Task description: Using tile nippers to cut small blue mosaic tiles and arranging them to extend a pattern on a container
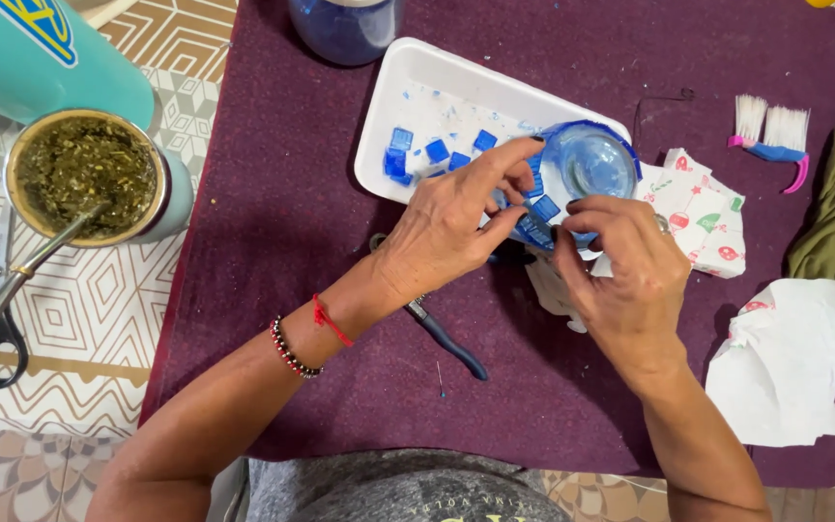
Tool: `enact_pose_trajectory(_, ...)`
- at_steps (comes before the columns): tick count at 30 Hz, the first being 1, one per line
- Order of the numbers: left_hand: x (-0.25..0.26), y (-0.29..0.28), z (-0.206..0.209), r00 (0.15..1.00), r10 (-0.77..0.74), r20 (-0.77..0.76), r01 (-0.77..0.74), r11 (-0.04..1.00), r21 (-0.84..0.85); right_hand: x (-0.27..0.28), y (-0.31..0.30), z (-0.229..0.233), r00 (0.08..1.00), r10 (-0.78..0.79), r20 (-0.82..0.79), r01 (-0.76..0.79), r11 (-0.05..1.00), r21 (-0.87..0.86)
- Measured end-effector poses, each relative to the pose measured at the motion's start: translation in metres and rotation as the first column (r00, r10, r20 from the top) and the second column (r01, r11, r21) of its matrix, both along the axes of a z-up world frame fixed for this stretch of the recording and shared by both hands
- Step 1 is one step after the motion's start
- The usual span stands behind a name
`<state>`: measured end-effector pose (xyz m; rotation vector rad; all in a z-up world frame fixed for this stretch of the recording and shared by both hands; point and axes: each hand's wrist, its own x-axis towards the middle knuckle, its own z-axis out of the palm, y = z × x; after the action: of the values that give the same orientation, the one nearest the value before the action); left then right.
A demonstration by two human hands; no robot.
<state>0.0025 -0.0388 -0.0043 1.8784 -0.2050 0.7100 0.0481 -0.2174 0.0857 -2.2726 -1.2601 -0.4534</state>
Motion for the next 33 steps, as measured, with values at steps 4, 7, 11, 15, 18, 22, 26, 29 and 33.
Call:
enact_pose_trajectory(4,-0.002,-0.001,0.0,1.0,0.003,-0.011,-0.004,1.0,-0.004,0.005,-0.002,-0.009,0.999,0.021,-0.03,-0.02,0.999,0.032)
enact_pose_trajectory(7,-0.002,-0.001,0.001,1.0,0.006,-0.016,-0.006,1.0,-0.012,0.007,-0.001,-0.016,0.999,0.04,-0.033,-0.038,0.997,0.067)
enact_pose_trajectory(11,-0.003,-0.004,0.0,0.999,0.037,-0.011,-0.037,0.999,-0.012,0.009,-0.003,-0.024,0.998,0.052,0.028,-0.054,0.996,0.066)
enact_pose_trajectory(15,-0.002,-0.006,-0.003,0.997,0.075,-0.008,-0.075,0.997,0.029,0.008,-0.002,-0.027,0.999,0.031,0.042,-0.035,0.997,0.076)
enact_pose_trajectory(18,-0.003,-0.006,0.0,0.997,0.082,-0.001,-0.082,0.996,0.027,0.009,-0.002,-0.029,0.998,0.027,0.051,-0.032,0.996,0.086)
enact_pose_trajectory(22,-0.005,-0.008,0.003,0.995,0.104,0.01,-0.104,0.994,0.02,0.007,0.0,-0.027,0.998,0.034,0.062,-0.039,0.995,0.087)
enact_pose_trajectory(26,-0.006,-0.008,0.006,0.992,0.127,0.021,-0.128,0.991,0.039,0.006,0.0,-0.024,0.999,0.03,0.044,-0.034,0.995,0.096)
enact_pose_trajectory(29,-0.006,-0.008,0.007,0.991,0.132,0.017,-0.132,0.991,0.025,0.006,-0.002,-0.021,0.999,0.035,-0.033,-0.031,0.992,0.118)
enact_pose_trajectory(33,-0.006,-0.006,0.008,0.992,0.122,0.04,-0.123,0.992,0.023,0.006,-0.004,-0.021,0.993,0.037,-0.113,-0.02,0.989,0.145)
